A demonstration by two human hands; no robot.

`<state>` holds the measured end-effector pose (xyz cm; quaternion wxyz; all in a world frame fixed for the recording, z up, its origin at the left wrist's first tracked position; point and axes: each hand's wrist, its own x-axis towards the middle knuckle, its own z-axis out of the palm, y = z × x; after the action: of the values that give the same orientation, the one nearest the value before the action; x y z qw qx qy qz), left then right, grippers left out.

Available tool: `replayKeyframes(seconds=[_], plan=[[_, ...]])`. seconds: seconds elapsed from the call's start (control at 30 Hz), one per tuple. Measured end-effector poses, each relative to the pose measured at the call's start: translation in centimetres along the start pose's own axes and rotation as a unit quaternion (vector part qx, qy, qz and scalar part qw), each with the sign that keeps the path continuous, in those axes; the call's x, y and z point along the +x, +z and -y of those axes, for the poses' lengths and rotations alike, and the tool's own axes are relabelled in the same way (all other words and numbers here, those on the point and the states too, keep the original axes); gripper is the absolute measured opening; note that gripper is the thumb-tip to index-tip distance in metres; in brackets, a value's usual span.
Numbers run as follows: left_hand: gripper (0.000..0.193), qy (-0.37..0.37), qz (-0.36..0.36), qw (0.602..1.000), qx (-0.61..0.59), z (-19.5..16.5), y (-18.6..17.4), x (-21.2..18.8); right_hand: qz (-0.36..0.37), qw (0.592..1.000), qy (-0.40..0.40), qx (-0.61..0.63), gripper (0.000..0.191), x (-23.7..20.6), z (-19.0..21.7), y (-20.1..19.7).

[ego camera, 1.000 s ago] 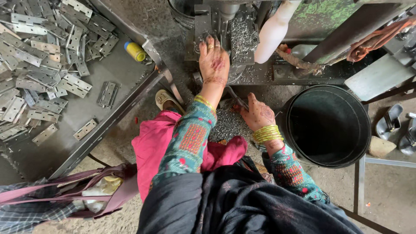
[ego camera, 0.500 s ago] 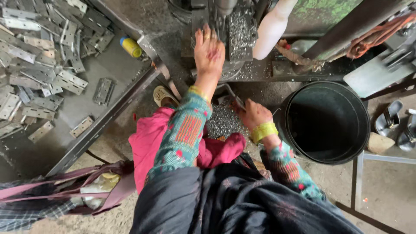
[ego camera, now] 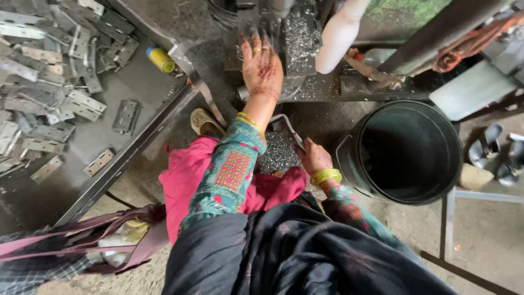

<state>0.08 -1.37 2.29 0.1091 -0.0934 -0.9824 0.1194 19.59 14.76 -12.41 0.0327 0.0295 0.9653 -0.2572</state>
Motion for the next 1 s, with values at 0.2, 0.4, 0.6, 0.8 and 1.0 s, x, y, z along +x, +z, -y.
replayKeyframes(seconds=[0.2,0.4,0.6,0.8,1.0], plan=[[0.046,-0.010,-0.045,0.999,0.004,0.1,1.2,-0.4,-0.010,1.000,-0.003,0.002,0.041,-0.6,1.4,-0.9],[0.047,-0.019,-0.034,0.995,0.093,-0.4,2.2,0.5,0.025,0.999,-0.008,-0.028,0.039,0.8,0.8,-1.7],[0.039,-0.001,-0.026,0.991,-0.132,0.4,1.2,-0.3,-0.036,0.998,-0.005,0.043,0.041,-0.5,1.1,0.5],[0.053,-0.009,-0.031,0.991,-0.126,1.1,0.1,2.2,0.017,0.997,0.023,-0.069,0.043,0.7,0.2,-1.0],[0.046,-0.023,-0.041,0.989,-0.139,1.1,0.8,3.5,-0.076,0.997,-0.026,-0.009,0.046,-0.2,-0.2,2.5]])
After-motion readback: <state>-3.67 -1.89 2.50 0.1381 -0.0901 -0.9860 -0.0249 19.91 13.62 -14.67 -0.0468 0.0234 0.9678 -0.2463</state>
